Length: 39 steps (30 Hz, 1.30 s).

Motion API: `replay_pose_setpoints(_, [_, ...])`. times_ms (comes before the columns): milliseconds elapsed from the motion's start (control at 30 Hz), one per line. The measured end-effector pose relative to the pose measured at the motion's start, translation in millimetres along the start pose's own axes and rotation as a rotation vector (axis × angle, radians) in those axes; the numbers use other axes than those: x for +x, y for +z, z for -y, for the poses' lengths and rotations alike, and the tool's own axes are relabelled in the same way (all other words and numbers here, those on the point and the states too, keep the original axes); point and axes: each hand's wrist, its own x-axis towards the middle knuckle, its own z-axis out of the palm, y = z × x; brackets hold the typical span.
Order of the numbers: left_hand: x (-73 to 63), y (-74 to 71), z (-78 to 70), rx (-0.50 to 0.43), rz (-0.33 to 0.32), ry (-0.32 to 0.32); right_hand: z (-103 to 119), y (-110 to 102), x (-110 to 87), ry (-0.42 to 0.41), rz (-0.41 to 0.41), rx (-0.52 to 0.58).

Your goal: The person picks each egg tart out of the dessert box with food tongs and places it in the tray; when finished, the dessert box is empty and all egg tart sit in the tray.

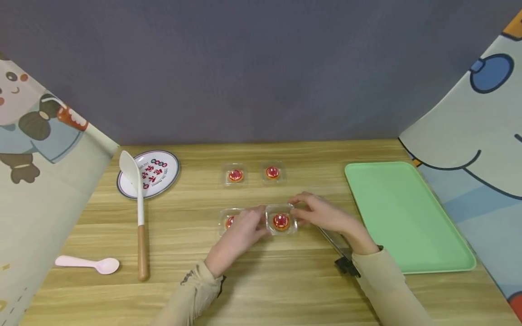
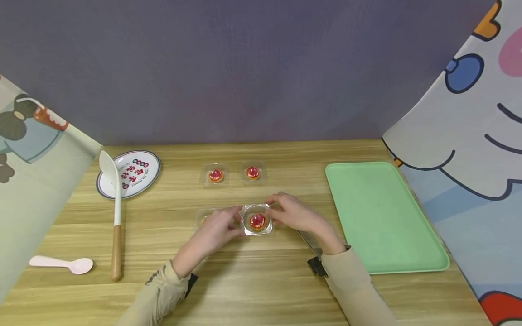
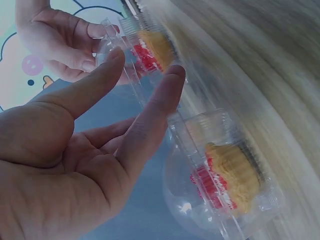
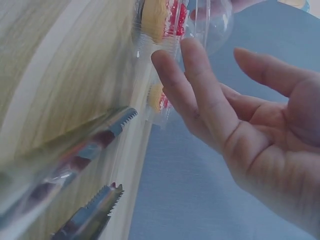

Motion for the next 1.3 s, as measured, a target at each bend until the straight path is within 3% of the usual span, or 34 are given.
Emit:
replay_pose_setpoints(200, [0.1, -1.7, -0.5, 0.023, 0.007, 0.004, 1, 0, -2.0, 0.01, -0.043, -0.015])
replay_pose_setpoints(433, [2.0, -5.7, 0.7, -0.024, 0.025, 0.018, 2, 0, -2.5, -0.027, -0.059, -0.039])
replay_pose_setpoints(767, [8.7, -16.9, 0.4, -0.135, -0.025, -0.091, 3, -7, -3.0, -0.102, -0.107, -0.011])
replay_pose_setpoints(900, [15.5, -20.3, 2.2, -0.285, -0.054, -0.112, 3, -9, -0.7, -0.09, -0.126, 0.067])
replay_pose_setpoints(1033, [23.5, -22.9, 1.6, -0.449, -0.104, -0.104, 4, -13, 0.6, -0.094, -0.218, 0.137])
replay_pose_setpoints(1167, [30.8, -23.8, -3.5, -0.526, -0.148, -0.084, 5, -18, -1.1, -0.099, -0.315, 0.141])
replay_pose_setpoints(1300, [34.9, -23.9, -8.6, -0.584, -0.176, -0.071, 6, -22, -3.2, -0.1, -0.356, 0.128])
